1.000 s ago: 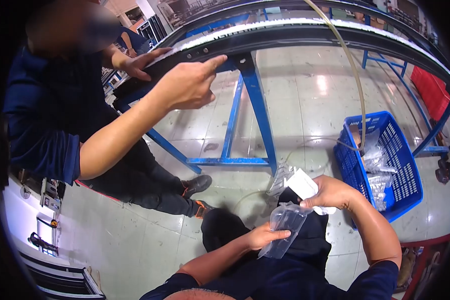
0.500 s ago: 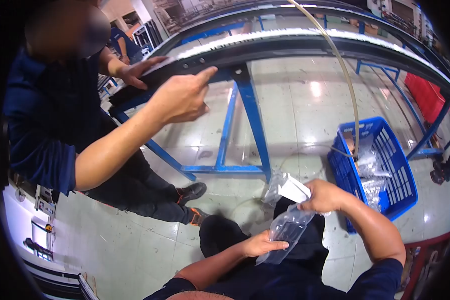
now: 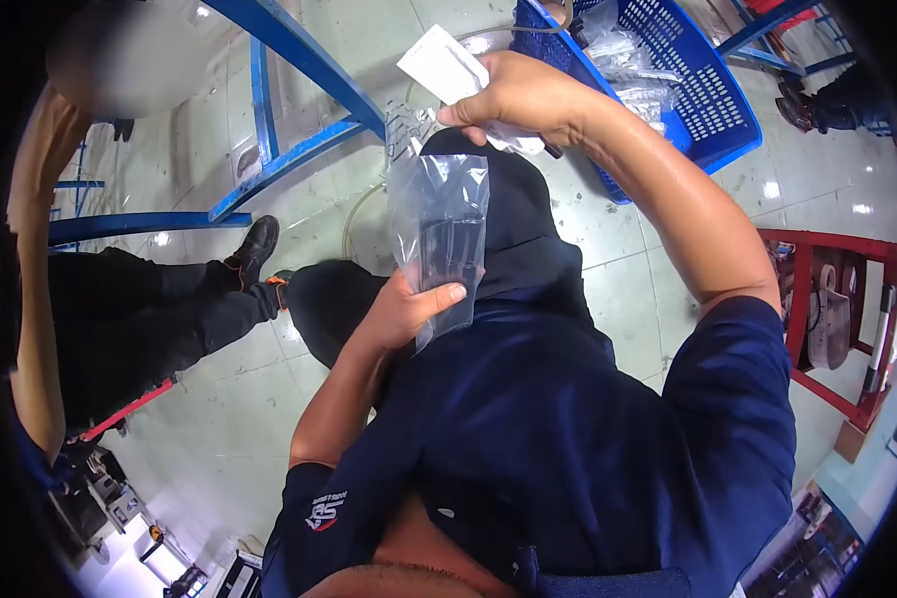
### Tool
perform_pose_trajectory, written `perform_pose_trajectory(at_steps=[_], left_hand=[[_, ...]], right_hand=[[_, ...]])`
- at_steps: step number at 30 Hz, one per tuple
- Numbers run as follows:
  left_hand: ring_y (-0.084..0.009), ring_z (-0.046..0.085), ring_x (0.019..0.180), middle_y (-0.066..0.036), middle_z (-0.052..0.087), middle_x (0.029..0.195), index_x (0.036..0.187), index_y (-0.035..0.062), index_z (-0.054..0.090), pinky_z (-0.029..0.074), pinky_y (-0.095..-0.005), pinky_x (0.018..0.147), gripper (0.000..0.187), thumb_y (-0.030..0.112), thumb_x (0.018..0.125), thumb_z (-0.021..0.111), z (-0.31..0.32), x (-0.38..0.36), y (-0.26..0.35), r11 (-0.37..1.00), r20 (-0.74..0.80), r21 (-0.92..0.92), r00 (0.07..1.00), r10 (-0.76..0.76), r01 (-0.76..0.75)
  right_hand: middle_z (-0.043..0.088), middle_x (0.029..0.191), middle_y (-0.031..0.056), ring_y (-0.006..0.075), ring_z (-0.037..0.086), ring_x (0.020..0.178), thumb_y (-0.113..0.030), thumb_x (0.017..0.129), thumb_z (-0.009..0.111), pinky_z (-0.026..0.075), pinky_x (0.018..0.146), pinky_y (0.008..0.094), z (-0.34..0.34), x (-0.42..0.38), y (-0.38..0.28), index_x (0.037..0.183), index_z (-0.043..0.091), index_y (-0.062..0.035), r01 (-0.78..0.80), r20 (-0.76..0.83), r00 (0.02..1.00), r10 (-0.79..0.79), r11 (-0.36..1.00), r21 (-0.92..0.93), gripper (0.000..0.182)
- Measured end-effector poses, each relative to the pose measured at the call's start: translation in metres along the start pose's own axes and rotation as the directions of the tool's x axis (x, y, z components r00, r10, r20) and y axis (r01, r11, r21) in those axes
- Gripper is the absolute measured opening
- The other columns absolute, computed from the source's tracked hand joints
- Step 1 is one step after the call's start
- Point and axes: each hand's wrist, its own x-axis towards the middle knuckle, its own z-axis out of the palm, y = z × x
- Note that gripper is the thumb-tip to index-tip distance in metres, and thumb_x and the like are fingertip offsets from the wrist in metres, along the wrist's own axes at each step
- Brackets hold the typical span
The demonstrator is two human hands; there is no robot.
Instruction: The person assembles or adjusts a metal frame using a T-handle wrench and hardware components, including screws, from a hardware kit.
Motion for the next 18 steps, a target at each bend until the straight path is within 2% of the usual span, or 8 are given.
perform_pose_trajectory(at_steps=[4, 8, 9, 12, 13, 14, 16, 18], left_hand=[[-0.0088, 0.055, 0.094, 0.002, 0.062, 0.103, 0.115, 0.0036, 0.062, 0.047, -0.0278, 0.085, 0.029, 0.009, 0.088, 0.072, 0.006, -0.001, -0.001, 0.994, -0.012, 0.08, 0.997, 0.078, -0.077], [-0.0091, 0.055, 0.09, 0.002, 0.062, 0.099, 0.11, 0.0035, 0.062, 0.047, -0.0284, 0.082, 0.027, 0.007, 0.086, 0.074, 0.01, -0.003, -0.001, 0.985, -0.042, 0.168, 0.998, 0.039, -0.032], [-0.0087, 0.055, 0.088, 0.002, 0.062, 0.096, 0.11, 0.0032, 0.062, 0.048, -0.0281, 0.08, 0.027, 0.005, 0.086, 0.074, 0.011, -0.002, 0.0, 0.985, -0.052, 0.161, 0.996, 0.076, -0.067], [-0.019, 0.06, 0.097, -0.008, 0.065, 0.108, 0.12, -0.0013, 0.06, 0.048, -0.0356, 0.089, 0.051, 0.03, 0.084, 0.078, 0.014, -0.009, 0.027, 0.878, -0.154, 0.463, 0.987, -0.056, 0.122], [-0.0244, 0.059, 0.109, -0.014, 0.063, 0.12, 0.13, -0.0045, 0.055, 0.046, -0.0381, 0.098, 0.068, 0.039, 0.082, 0.077, 0.014, -0.013, 0.013, 0.887, -0.19, 0.462, 0.979, 0.078, 0.019], [-0.0249, 0.057, 0.117, -0.016, 0.06, 0.128, 0.136, -0.0048, 0.05, 0.044, -0.0371, 0.102, 0.073, 0.035, 0.081, 0.078, 0.012, -0.013, 0.008, 0.933, -0.217, 0.356, 0.976, 0.031, 0.05], [-0.0207, 0.062, 0.105, -0.008, 0.063, 0.114, 0.133, 0.0017, 0.054, 0.05, -0.0379, 0.093, 0.059, 0.011, 0.08, 0.079, 0.008, -0.003, -0.006, 0.989, -0.164, -0.141, 0.986, 0.01, -0.033], [-0.0191, 0.064, 0.097, -0.006, 0.066, 0.106, 0.123, 0.0023, 0.059, 0.053, -0.0359, 0.088, 0.047, 0.009, 0.08, 0.077, -0.009, 0.008, -0.014, 0.982, -0.096, -0.189, 0.995, -0.002, -0.017]], right_hand=[[0.064, 0.067, 0.0039, 0.0102, 0.06, 0.062, -0.013, 0.084, 0.076, 0.048, 0.062, 0.0255, 0.0, -0.008, -0.005, 0.09, 0.066, -0.0006, 0.077, -0.03, 0.996, -0.082, 0.99, -0.117, 0.017], [0.068, 0.078, 0.0049, 0.0096, 0.063, 0.066, -0.01, 0.08, 0.078, 0.051, 0.066, 0.0245, 0.003, -0.001, -0.015, 0.094, 0.067, 0.0008, 0.201, 0.071, 0.979, -0.189, 0.953, -0.226, 0.021], [0.07, 0.083, 0.0068, 0.0119, 0.066, 0.07, -0.013, 0.078, 0.079, 0.052, 0.067, 0.0267, 0.005, 0.001, -0.02, 0.096, 0.068, 0.0015, 0.179, 0.206, 0.971, -0.118, 0.935, -0.305, 0.026], [0.074, 0.097, 0.0127, 0.0217, 0.071, 0.086, -0.022, 0.072, 0.084, 0.055, 0.074, 0.035, 0.014, 0.013, -0.022, 0.104, 0.069, 0.0032, 0.255, 0.464, 0.886, -0.019, 0.855, -0.452, 0.044], [0.073, 0.104, 0.0155, 0.0279, 0.07, 0.095, -0.03, 0.069, 0.086, 0.054, 0.08, 0.04, 0.019, 0.016, -0.014, 0.108, 0.069, 0.0028, 0.375, 0.549, 0.831, -0.086, 0.817, -0.439, 0.054], [0.073, 0.104, 0.0168, 0.0287, 0.069, 0.096, -0.033, 0.068, 0.086, 0.054, 0.082, 0.0402, 0.022, 0.019, -0.015, 0.109, 0.069, 0.0018, 0.454, 0.576, 0.81, -0.111, 0.741, -0.494, 0.055], [0.073, 0.096, 0.0172, 0.0286, 0.068, 0.09, -0.035, 0.067, 0.088, 0.052, 0.08, 0.0403, 0.023, 0.024, -0.016, 0.104, 0.07, 0.0018, 0.424, 0.575, 0.814, -0.084, 0.764, -0.487, 0.055], [0.073, 0.092, 0.0129, 0.0224, 0.067, 0.083, -0.024, 0.064, 0.091, 0.052, 0.075, 0.0377, 0.022, 0.016, -0.022, 0.101, 0.07, 0.0018, 0.286, 0.456, 0.889, -0.036, 0.823, -0.492, 0.05]])
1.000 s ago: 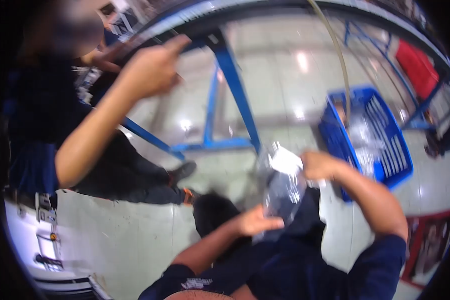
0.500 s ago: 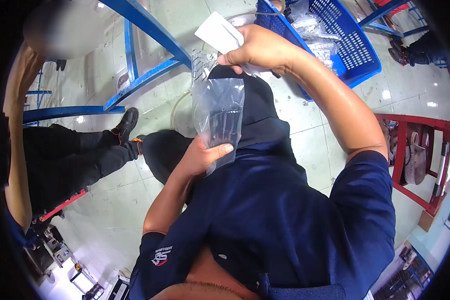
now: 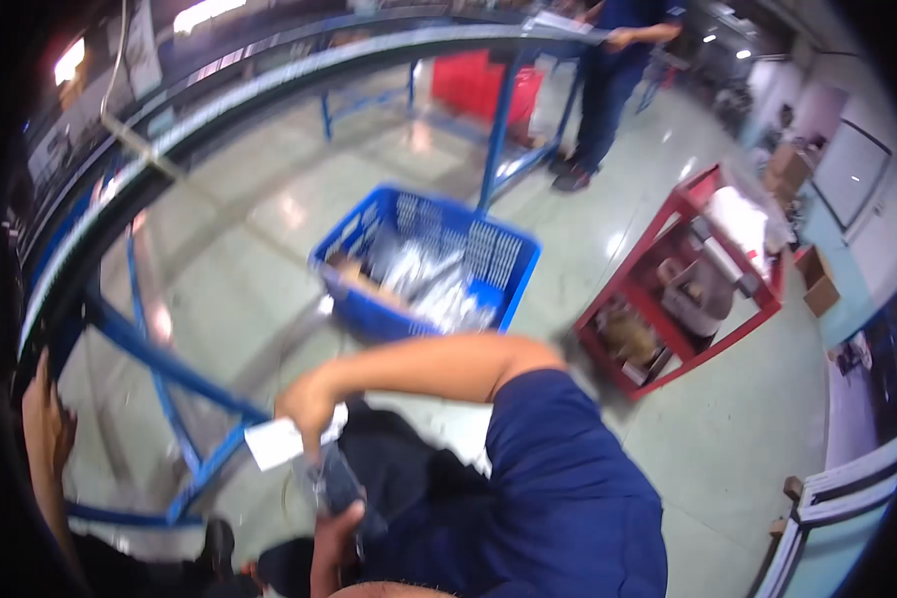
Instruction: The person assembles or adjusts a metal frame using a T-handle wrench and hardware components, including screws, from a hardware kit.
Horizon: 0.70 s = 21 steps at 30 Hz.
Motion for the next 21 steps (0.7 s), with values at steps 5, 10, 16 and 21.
perform_pose_trajectory(at_steps=[5, 10, 16, 21], left_hand=[[-0.0302, 0.063, 0.066, -0.013, 0.067, 0.075, 0.108, 0.0084, 0.07, 0.045, -0.0418, 0.06, 0.027, 0.03, 0.095, 0.061, -0.006, 0.014, 0.012, 0.876, 0.015, 0.467, 0.989, -0.147, 0.123], [-0.0201, 0.068, 0.1, -0.011, 0.071, 0.114, 0.128, -0.0018, 0.06, 0.053, -0.0347, 0.09, 0.04, -0.007, 0.088, 0.063, -0.029, 0.046, -0.016, 0.99, 0.095, 0.097, 0.989, -0.113, 0.104], [-0.0192, 0.067, 0.1, -0.009, 0.069, 0.114, 0.128, -0.0006, 0.059, 0.052, -0.0343, 0.091, 0.04, -0.003, 0.088, 0.065, -0.022, 0.025, 0.009, 0.97, 0.13, 0.164, 0.971, -0.202, 0.179], [-0.0184, 0.065, 0.1, -0.008, 0.068, 0.114, 0.128, 0.0003, 0.059, 0.051, -0.034, 0.091, 0.041, 0.001, 0.088, 0.066, 0.022, -0.041, 0.058, 0.927, 0.126, 0.204, 0.931, -0.344, 0.315]], right_hand=[[0.073, 0.09, 0.0062, 0.014, 0.064, 0.082, -0.004, 0.068, 0.086, 0.051, 0.074, 0.0315, 0.004, -0.007, 0.02, 0.101, 0.069, 0.0024, -0.033, 0.102, 0.995, -0.002, 0.94, 0.34, 0.038], [0.073, 0.094, 0.0068, 0.0155, 0.064, 0.085, -0.001, 0.067, 0.084, 0.051, 0.077, 0.032, 0.012, -0.008, 0.027, 0.108, 0.068, 0.0027, -0.118, 0.063, 0.992, 0.108, 0.973, 0.2, 0.045], [0.071, 0.083, 0.0088, 0.0192, 0.066, 0.079, -0.004, 0.068, 0.083, 0.05, 0.072, 0.0365, 0.001, -0.021, -0.015, 0.097, 0.07, 0.0012, -0.184, 0.028, 0.983, 0.183, 0.98, 0.078, 0.031], [0.073, 0.092, 0.0147, 0.0273, 0.068, 0.09, -0.021, 0.062, 0.093, 0.051, 0.079, 0.0387, 0.0, -0.04, -0.04, 0.1, 0.073, -0.002, -0.14, 0.066, 0.989, 0.129, 0.971, 0.196, 0.047]])
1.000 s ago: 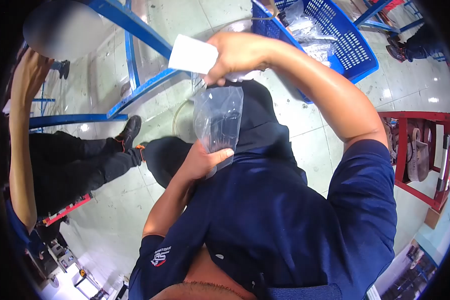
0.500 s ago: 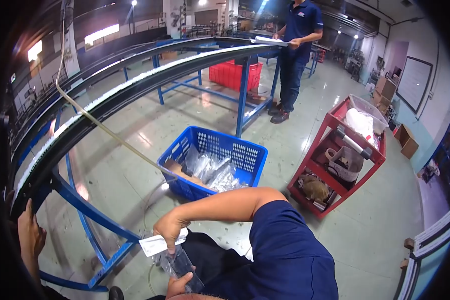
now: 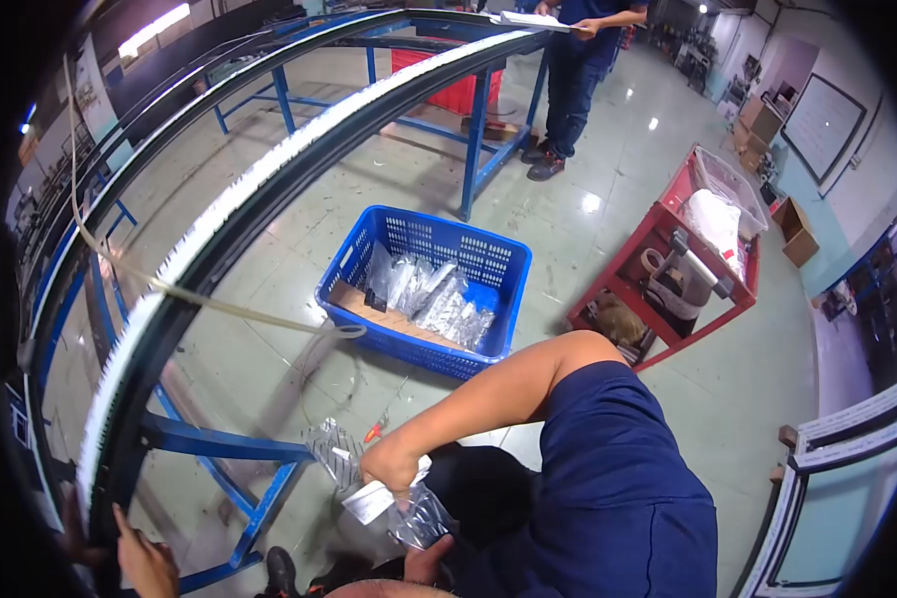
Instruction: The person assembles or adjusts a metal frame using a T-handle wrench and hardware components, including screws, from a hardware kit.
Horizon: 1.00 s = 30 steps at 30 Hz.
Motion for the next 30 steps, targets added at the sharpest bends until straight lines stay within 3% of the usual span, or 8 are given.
perform_pose_trajectory(at_steps=[3, 8, 13, 14, 18, 21, 23, 30], left_hand=[[-0.018, 0.064, 0.1, -0.007, 0.067, 0.113, 0.128, 0.0009, 0.058, 0.05, -0.0338, 0.091, 0.041, 0.003, 0.088, 0.067, 0.038, -0.04, 0.054, 0.998, 0.023, 0.064, 1.0, 0.0, -0.001], [-0.0173, 0.063, 0.1, -0.006, 0.066, 0.113, 0.128, 0.0018, 0.058, 0.049, -0.0335, 0.092, 0.042, 0.007, 0.087, 0.068, 0.106, -0.112, 0.156, 0.975, 0.08, 0.206, 0.995, 0.063, -0.079], [-0.0165, 0.061, 0.1, -0.004, 0.065, 0.113, 0.128, 0.0028, 0.057, 0.048, -0.0332, 0.092, 0.043, 0.011, 0.087, 0.069, 0.17, -0.212, 0.205, 0.95, 0.138, 0.288, 0.987, 0.085, -0.122], [-0.0176, 0.061, 0.098, -0.004, 0.064, 0.109, 0.13, 0.0027, 0.054, 0.048, -0.0342, 0.092, 0.045, 0.011, 0.088, 0.068, 0.15, -0.198, 0.185, 0.982, 0.216, 0.187, 0.975, -0.047, 0.006], [-0.0146, 0.064, 0.091, -0.004, 0.065, 0.103, 0.122, 0.0048, 0.059, 0.054, -0.0327, 0.081, 0.036, 0.012, 0.088, 0.071, 0.232, -0.271, 0.258, 1.0, 0.244, -0.019, 0.97, 0.006, -0.001], [-0.017, 0.065, 0.097, -0.007, 0.067, 0.111, 0.126, 0.0026, 0.059, 0.053, -0.034, 0.087, 0.037, 0.017, 0.093, 0.065, 0.239, -0.279, 0.261, 0.997, 0.255, -0.079, 0.967, 0.022, -0.002], [-0.0168, 0.063, 0.103, -0.008, 0.065, 0.12, 0.132, 0.0007, 0.056, 0.05, -0.0347, 0.092, 0.043, 0.02, 0.093, 0.061, 0.261, -0.296, 0.269, 0.986, 0.255, -0.15, 0.961, 0.105, -0.068], [-0.0175, 0.061, 0.11, -0.011, 0.063, 0.126, 0.136, -0.0037, 0.054, 0.049, -0.0321, 0.094, 0.048, 0.025, 0.098, 0.049, 0.293, -0.289, 0.279, 0.971, 0.179, -0.103, 0.957, 0.229, -0.214]], right_hand=[[0.073, 0.093, 0.0162, 0.028, 0.068, 0.09, -0.025, 0.061, 0.093, 0.052, 0.08, 0.0393, -0.008, -0.046, -0.051, 0.099, 0.073, -0.0009, -0.08, 0.057, 0.995, 0.083, 0.995, -0.052, 0.049], [0.073, 0.094, 0.0163, 0.029, 0.069, 0.092, -0.024, 0.066, 0.089, 0.052, 0.081, 0.0402, -0.009, -0.153, -0.142, 0.101, 0.072, 0.0002, -0.181, -0.137, 0.976, 0.171, 0.981, -0.069, 0.045], [0.073, 0.092, 0.0159, 0.0276, 0.068, 0.085, -0.032, 0.069, 0.087, 0.052, 0.078, 0.0405, -0.009, -0.264, -0.251, 0.1, 0.072, 0.0007, -0.126, -0.394, 0.897, 0.199, 0.971, 0.205, 0.047], [0.073, 0.09, 0.0155, 0.0268, 0.067, 0.082, -0.035, 0.07, 0.087, 0.052, 0.076, 0.0404, -0.006, -0.279, -0.259, 0.097, 0.073, 0.0004, -0.169, -0.413, 0.875, 0.251, 0.96, 0.225, 0.047], [0.068, 0.076, 0.0036, 0.0131, 0.06, 0.067, -0.032, 0.07, 0.09, 0.049, 0.059, 0.0324, 0.011, -0.337, -0.297, 0.091, 0.072, -0.002, -0.246, -0.521, 0.719, 0.46, 0.869, 0.429, 0.041], [0.071, 0.095, 0.0025, 0.0115, 0.063, 0.088, -0.015, 0.072, 0.088, 0.052, 0.081, 0.0283, 0.028, -0.366, -0.324, 0.106, 0.07, -0.0038, 0.215, -0.738, 0.602, 0.307, 0.827, 0.519, 0.04], [0.071, 0.099, 0.0034, 0.0129, 0.065, 0.092, -0.011, 0.077, 0.085, 0.052, 0.086, 0.0291, 0.043, -0.361, -0.326, 0.108, 0.07, -0.0024, 0.452, -0.733, 0.591, 0.338, 0.613, 0.647, 0.036], [0.072, 0.091, 0.0032, 0.0113, 0.065, 0.08, -0.012, 0.078, 0.085, 0.052, 0.073, 0.0292, 0.029, -0.395, -0.338, 0.105, 0.068, -0.0012, 0.27, -0.888, 0.435, 0.153, 0.918, 0.291, 0.033]])
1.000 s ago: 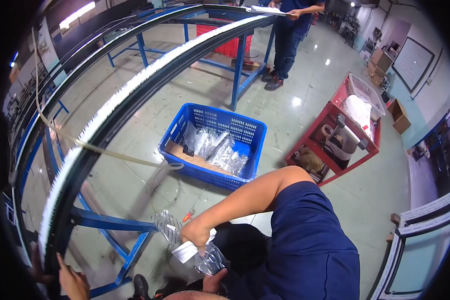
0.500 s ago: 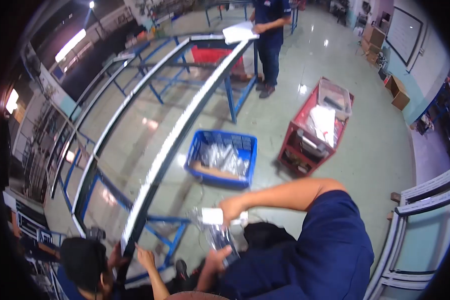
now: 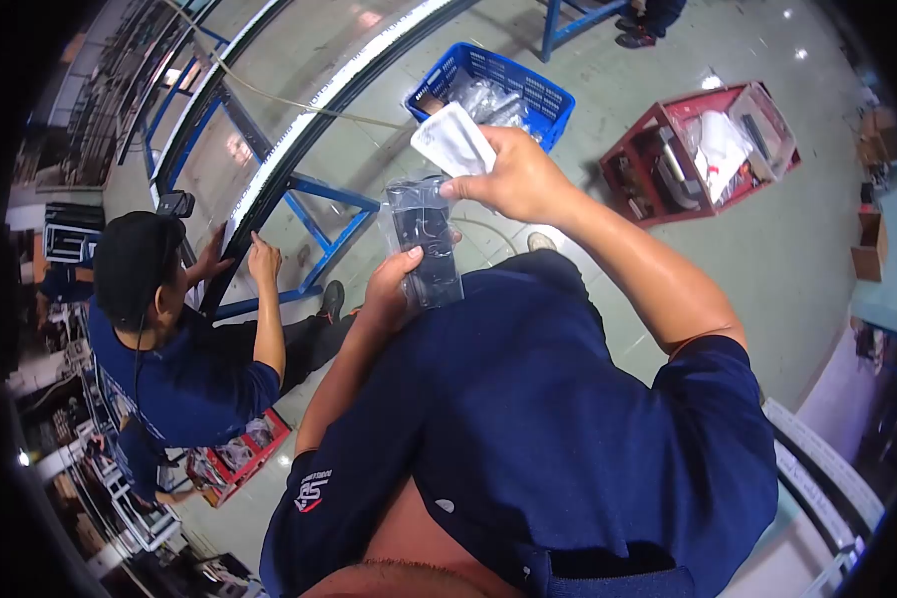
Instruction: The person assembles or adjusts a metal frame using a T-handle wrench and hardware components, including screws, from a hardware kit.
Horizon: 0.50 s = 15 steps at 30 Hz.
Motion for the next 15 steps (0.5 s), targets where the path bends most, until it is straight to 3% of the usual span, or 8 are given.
perform_pose_trajectory(at_steps=[3, 4, 5, 7, 9, 10, 11, 15], left_hand=[[-0.0172, 0.062, 0.108, -0.011, 0.064, 0.124, 0.134, -0.0038, 0.055, 0.048, -0.0314, 0.095, 0.043, 0.022, 0.1, 0.049, 0.024, 0.03, -0.004, 0.997, -0.048, -0.057, 0.998, 0.042, -0.045], [-0.0172, 0.062, 0.108, -0.011, 0.064, 0.124, 0.134, -0.0038, 0.055, 0.048, -0.0314, 0.095, 0.043, 0.022, 0.1, 0.049, 0.026, 0.042, -0.008, 0.997, -0.049, -0.057, 0.997, 0.058, -0.061], [-0.0169, 0.062, 0.108, -0.01, 0.065, 0.124, 0.134, -0.0037, 0.056, 0.049, -0.0312, 0.095, 0.042, 0.021, 0.101, 0.048, 0.03, 0.055, -0.008, 0.997, -0.058, -0.071, 0.998, 0.037, -0.041], [-0.0165, 0.062, 0.107, -0.01, 0.065, 0.123, 0.133, -0.0036, 0.057, 0.049, -0.031, 0.095, 0.04, 0.019, 0.102, 0.048, 0.04, 0.077, -0.016, 0.996, -0.062, -0.087, 0.998, 0.024, -0.029], [-0.0162, 0.063, 0.107, -0.009, 0.065, 0.122, 0.134, -0.0036, 0.057, 0.05, -0.0312, 0.093, 0.039, 0.017, 0.101, 0.05, 0.07, 0.088, -0.007, 0.991, 0.003, -0.077, 0.994, 0.112, -0.112], [-0.0162, 0.063, 0.107, -0.009, 0.065, 0.122, 0.134, -0.0036, 0.057, 0.05, -0.0312, 0.093, 0.039, 0.017, 0.101, 0.05, 0.079, 0.095, -0.009, 0.991, 0.005, -0.073, 0.993, 0.115, -0.114], [-0.0162, 0.063, 0.106, -0.009, 0.065, 0.123, 0.134, -0.0034, 0.056, 0.05, -0.0309, 0.092, 0.04, 0.018, 0.101, 0.049, 0.087, 0.103, -0.009, 0.99, 0.006, -0.022, 0.99, 0.142, -0.142], [-0.0152, 0.063, 0.102, -0.008, 0.066, 0.118, 0.134, -0.0033, 0.056, 0.051, -0.03, 0.089, 0.042, 0.02, 0.101, 0.047, 0.104, 0.124, -0.007, 0.994, 0.044, -0.016, 0.993, 0.113, -0.112]], right_hand=[[0.071, 0.087, 0.0056, 0.012, 0.064, 0.077, -0.012, 0.078, 0.085, 0.051, 0.073, 0.0294, -0.03, -0.005, -0.013, 0.098, 0.069, -0.0024, 0.257, 0.073, 0.966, -0.247, 0.948, -0.188, 0.027], [0.07, 0.085, 0.0086, 0.0147, 0.065, 0.076, -0.012, 0.078, 0.084, 0.051, 0.072, 0.03, -0.042, 0.0, -0.007, 0.097, 0.07, -0.0028, 0.44, 0.166, 0.897, -0.409, 0.866, -0.239, 0.025], [0.069, 0.083, 0.0097, 0.0182, 0.066, 0.075, -0.012, 0.077, 0.084, 0.051, 0.071, 0.031, -0.055, 0.003, -0.006, 0.1, 0.071, -0.0029, 0.497, 0.265, 0.861, -0.434, 0.826, -0.264, 0.028], [0.07, 0.083, 0.0072, 0.015, 0.065, 0.072, -0.016, 0.081, 0.082, 0.051, 0.068, 0.03, -0.074, 0.007, 0.0, 0.097, 0.071, -0.0026, 0.398, 0.222, 0.908, -0.356, 0.898, -0.188, 0.024], [0.072, 0.085, 0.0075, 0.0131, 0.067, 0.071, -0.025, 0.087, 0.077, 0.052, 0.067, 0.0282, -0.101, 0.022, 0.016, 0.102, 0.072, -0.0017, -0.056, 0.101, 0.993, 0.057, 0.998, -0.006, 0.028], [0.072, 0.086, 0.005, 0.0094, 0.065, 0.073, -0.031, 0.09, 0.075, 0.051, 0.066, 0.0258, -0.114, 0.028, 0.02, 0.102, 0.072, 0.0005, -0.068, 0.066, 0.996, 0.057, 0.982, 0.178, 0.034], [0.073, 0.091, 0.0056, 0.0112, 0.066, 0.078, -0.03, 0.089, 0.075, 0.051, 0.07, 0.0265, -0.129, 0.035, 0.027, 0.104, 0.071, 0.0022, -0.124, 0.084, 0.99, 0.11, 0.974, 0.191, 0.036], [0.072, 0.092, 0.0063, 0.0117, 0.064, 0.082, -0.023, 0.087, 0.078, 0.051, 0.075, 0.0284, -0.168, 0.051, 0.032, 0.109, 0.069, 0.0014, -0.042, 0.194, 0.98, 0.039, 0.999, 0.01, 0.034]])
